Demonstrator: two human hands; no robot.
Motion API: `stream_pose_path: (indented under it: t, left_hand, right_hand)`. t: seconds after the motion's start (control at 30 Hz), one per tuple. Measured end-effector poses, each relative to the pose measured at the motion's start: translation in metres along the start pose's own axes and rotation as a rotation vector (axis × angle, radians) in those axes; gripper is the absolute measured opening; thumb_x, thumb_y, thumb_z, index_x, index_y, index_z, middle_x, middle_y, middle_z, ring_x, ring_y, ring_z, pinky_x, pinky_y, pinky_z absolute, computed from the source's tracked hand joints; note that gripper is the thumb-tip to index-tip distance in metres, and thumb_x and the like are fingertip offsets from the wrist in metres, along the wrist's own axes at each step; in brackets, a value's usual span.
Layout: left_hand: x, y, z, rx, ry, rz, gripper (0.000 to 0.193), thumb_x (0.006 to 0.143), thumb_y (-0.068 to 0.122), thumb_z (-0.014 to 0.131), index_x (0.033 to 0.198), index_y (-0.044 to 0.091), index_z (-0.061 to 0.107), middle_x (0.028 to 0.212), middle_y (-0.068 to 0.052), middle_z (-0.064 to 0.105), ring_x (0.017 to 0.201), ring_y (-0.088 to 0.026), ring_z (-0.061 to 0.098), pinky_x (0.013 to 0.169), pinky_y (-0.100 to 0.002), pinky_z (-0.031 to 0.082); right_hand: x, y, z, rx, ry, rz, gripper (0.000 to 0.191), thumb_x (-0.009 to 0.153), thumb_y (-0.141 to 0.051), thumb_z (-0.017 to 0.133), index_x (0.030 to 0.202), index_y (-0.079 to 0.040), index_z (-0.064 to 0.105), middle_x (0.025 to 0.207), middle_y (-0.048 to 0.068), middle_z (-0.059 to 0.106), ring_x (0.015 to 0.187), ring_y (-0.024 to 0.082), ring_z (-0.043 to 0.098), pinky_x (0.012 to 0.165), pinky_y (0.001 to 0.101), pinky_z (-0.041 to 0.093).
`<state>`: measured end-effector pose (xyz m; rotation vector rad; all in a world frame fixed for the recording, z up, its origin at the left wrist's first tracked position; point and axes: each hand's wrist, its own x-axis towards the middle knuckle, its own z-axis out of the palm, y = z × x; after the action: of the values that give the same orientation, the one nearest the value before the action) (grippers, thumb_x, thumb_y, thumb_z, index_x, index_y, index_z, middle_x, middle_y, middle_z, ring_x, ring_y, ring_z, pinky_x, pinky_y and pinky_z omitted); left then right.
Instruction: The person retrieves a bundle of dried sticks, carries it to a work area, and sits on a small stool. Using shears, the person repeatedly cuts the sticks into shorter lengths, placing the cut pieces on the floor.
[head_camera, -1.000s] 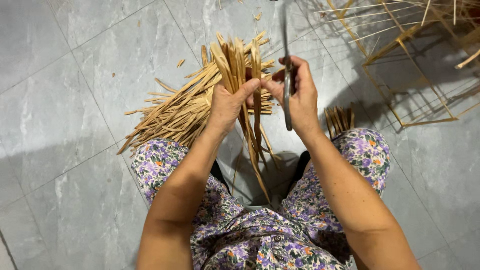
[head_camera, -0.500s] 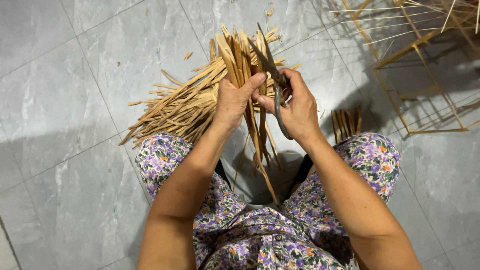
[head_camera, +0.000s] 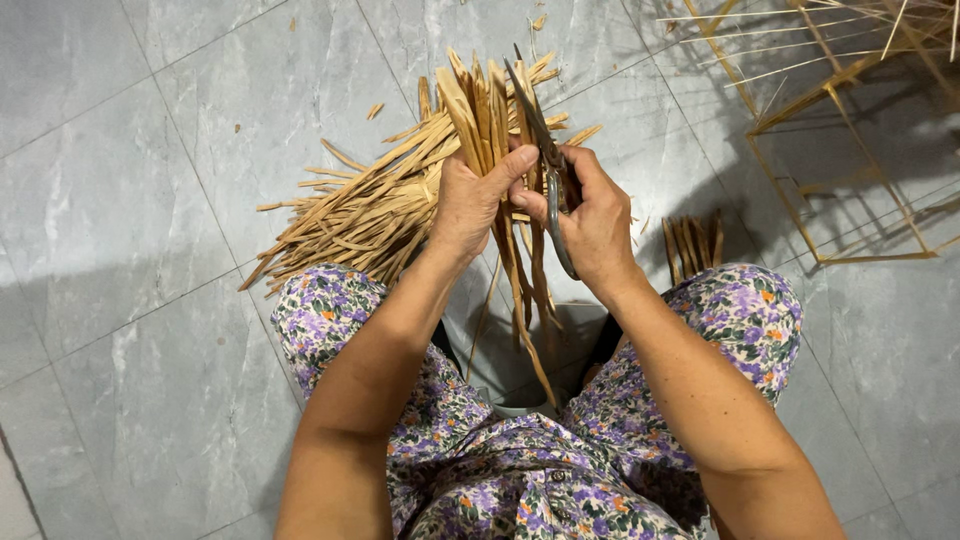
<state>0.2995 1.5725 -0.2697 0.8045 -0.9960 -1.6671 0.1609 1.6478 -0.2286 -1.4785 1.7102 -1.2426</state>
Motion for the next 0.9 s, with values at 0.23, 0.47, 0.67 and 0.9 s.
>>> stream_pose_path:
  t: [0.23,0.47,0.67,0.9]
  left_hand:
    - [0.000,-0.002,-0.004,0.011,0.015,0.002,0.020,0.089,0.011,0.082,0.100,0.001,0.069,0.079,-0.002,0.067,0.062,-0.007,0.059,0.054,-0.022,0.050]
    - [0.002,-0.004,-0.008,0.019,0.033,0.002,0.021,0.088,0.011,0.083,0.100,0.002,0.068,0.080,-0.002,0.068,0.062,-0.008,0.060,0.055,-0.022,0.051]
    - [-0.001,-0.004,-0.007,0.079,0.015,0.016,0.021,0.089,0.015,0.082,0.101,0.002,0.068,0.081,-0.001,0.068,0.067,-0.009,0.062,0.060,-0.024,0.052]
    - [0.018,0.022,-0.032,0.359,0.022,0.155,0.037,0.098,0.040,0.071,0.103,0.004,0.075,0.093,-0.005,0.077,0.081,-0.012,0.069,0.073,-0.029,0.056]
  right_hand:
    - [-0.001,0.001,0.003,0.079,0.012,-0.054,0.049,0.086,-0.025,0.089,0.124,-0.003,0.066,0.094,0.005,0.076,0.082,0.006,0.066,0.072,0.0238,0.056]
    - [-0.002,0.002,0.005,0.072,0.015,-0.053,0.047,0.085,-0.024,0.088,0.123,-0.004,0.069,0.093,0.004,0.079,0.081,0.005,0.068,0.071,0.0237,0.056]
    - [-0.001,0.012,0.007,0.196,-0.006,-0.092,0.044,0.091,-0.025,0.086,0.125,-0.005,0.067,0.099,0.001,0.079,0.089,0.005,0.074,0.077,0.0238,0.060]
    - [0.009,0.036,0.000,0.439,0.027,0.233,0.044,0.098,-0.042,0.071,0.120,-0.006,0.060,0.082,-0.001,0.060,0.059,0.006,0.052,0.049,0.0232,0.042]
